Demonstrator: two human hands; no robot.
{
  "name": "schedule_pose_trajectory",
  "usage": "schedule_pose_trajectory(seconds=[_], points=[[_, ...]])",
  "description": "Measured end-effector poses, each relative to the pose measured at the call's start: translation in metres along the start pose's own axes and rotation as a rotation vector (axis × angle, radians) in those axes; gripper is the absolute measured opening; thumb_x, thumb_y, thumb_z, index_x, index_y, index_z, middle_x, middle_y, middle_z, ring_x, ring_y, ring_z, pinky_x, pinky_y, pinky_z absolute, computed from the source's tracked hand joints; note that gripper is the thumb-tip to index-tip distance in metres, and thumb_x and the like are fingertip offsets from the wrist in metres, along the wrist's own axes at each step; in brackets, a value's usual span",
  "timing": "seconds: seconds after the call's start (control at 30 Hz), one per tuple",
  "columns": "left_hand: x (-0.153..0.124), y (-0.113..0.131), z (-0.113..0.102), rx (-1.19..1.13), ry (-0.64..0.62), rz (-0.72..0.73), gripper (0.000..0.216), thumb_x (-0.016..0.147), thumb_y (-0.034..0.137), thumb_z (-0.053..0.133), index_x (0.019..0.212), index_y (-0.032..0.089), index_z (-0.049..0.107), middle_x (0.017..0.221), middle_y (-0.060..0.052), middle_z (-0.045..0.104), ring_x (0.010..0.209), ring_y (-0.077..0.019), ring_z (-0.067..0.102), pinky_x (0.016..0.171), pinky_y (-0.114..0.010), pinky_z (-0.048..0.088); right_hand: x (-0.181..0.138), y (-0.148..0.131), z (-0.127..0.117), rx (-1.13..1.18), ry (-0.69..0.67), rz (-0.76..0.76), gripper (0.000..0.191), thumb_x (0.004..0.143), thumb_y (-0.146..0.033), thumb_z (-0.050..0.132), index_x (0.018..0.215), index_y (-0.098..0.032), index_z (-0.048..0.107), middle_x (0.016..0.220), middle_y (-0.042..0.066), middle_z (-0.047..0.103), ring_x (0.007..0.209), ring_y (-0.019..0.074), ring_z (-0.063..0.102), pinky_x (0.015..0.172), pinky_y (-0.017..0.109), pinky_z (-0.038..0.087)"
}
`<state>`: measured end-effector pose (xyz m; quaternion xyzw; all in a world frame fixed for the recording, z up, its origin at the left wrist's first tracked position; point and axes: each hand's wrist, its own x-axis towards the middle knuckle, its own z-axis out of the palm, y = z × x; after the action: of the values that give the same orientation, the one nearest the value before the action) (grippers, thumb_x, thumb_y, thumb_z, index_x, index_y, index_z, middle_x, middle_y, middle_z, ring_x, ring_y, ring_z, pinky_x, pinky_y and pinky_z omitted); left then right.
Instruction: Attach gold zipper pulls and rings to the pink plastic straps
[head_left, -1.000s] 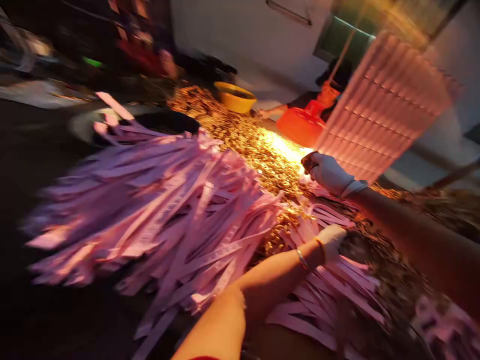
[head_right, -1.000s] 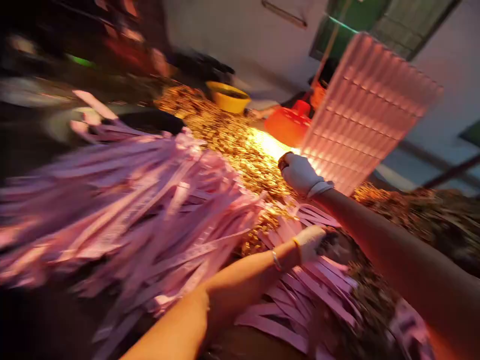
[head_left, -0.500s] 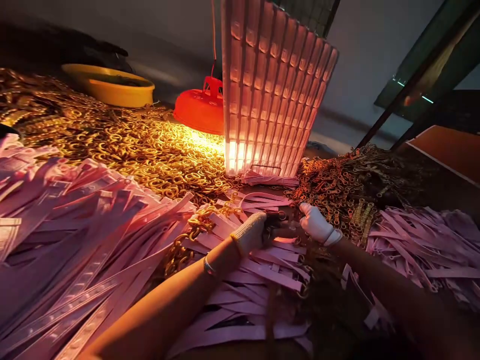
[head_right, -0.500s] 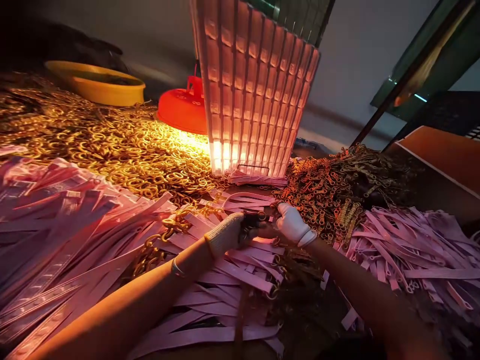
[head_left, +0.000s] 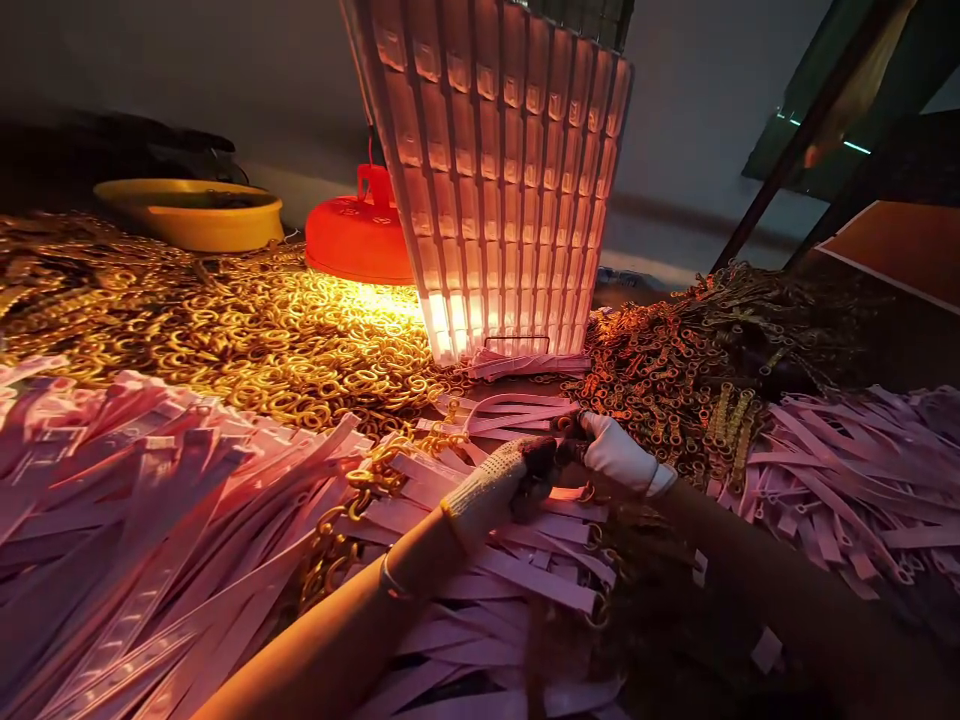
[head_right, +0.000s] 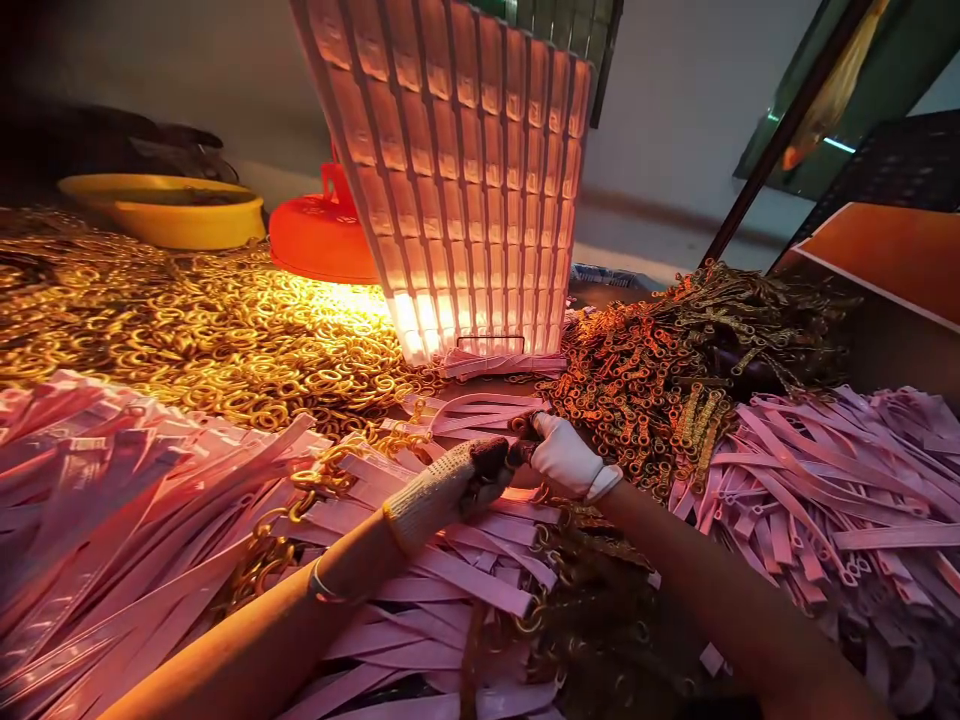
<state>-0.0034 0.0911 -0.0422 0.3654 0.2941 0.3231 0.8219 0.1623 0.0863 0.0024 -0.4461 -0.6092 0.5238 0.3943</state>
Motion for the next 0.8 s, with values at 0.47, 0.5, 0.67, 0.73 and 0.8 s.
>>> schedule_pose_trajectory(seconds=[0.47, 0.5, 0.67, 0.73, 0.8], points=[[-0.006, 0.004, 0.017, 0.139, 0.224, 0.082, 0.032, 0.068, 0.042, 0.071, 0.073, 0.021, 0.047, 0.049, 0.008, 0.04, 0.032, -0.0065, 0.03, 0.031, -0.018, 0.017, -0.023, -0.038, 0.01, -1.389, -0.115, -0.04, 0.023, 0.087, -0.03, 0.056, 0.096, -0.013, 0.068, 0.091, 0.017, 0.072, 0.084, 0.0277, 0.067, 0.073, 0.032, 0.046], [-0.006, 0.004, 0.016, 0.128, 0.225, 0.068, 0.032, 0.069, 0.042, 0.07, 0.074, 0.021, 0.047, 0.051, 0.007, 0.041, 0.033, -0.0062, 0.031, 0.032, -0.018, 0.018, -0.024, -0.039, 0.011, -1.369, -0.123, -0.008, 0.026, 0.089, -0.034, 0.054, 0.096, -0.014, 0.068, 0.089, 0.016, 0.072, 0.081, 0.0266, 0.067, 0.069, 0.03, 0.044], [0.0, 0.008, 0.006, 0.171, 0.212, 0.078, 0.023, 0.072, 0.038, 0.064, 0.081, 0.019, 0.054, 0.056, 0.006, 0.042, 0.037, -0.0062, 0.031, 0.036, -0.018, 0.019, -0.017, -0.018, 0.0, -0.963, -0.014, 0.117, 0.023, 0.091, -0.035, 0.057, 0.088, -0.015, 0.069, 0.078, 0.01, 0.072, 0.069, 0.02, 0.061, 0.061, 0.027, 0.038], [0.006, 0.011, 0.0, 0.386, 0.248, 0.159, 0.018, 0.076, 0.03, 0.059, 0.09, 0.018, 0.062, 0.06, 0.004, 0.048, 0.041, -0.008, 0.036, 0.039, -0.019, 0.025, -0.011, -0.007, -0.015, -0.793, 0.129, 0.067, 0.016, 0.087, -0.029, 0.061, 0.087, -0.015, 0.069, 0.078, 0.009, 0.071, 0.071, 0.0196, 0.06, 0.066, 0.027, 0.041], [0.017, 0.013, -0.006, 0.699, 0.301, 0.251, 0.017, 0.076, 0.02, 0.058, 0.09, 0.019, 0.066, 0.069, 0.0, 0.058, 0.053, -0.0121, 0.049, 0.049, -0.021, 0.039, -0.006, 0.001, -0.03, -0.643, 0.23, 0.008, 0.016, 0.086, -0.028, 0.06, 0.088, -0.014, 0.069, 0.077, 0.008, 0.07, 0.075, 0.02, 0.059, 0.072, 0.028, 0.044]])
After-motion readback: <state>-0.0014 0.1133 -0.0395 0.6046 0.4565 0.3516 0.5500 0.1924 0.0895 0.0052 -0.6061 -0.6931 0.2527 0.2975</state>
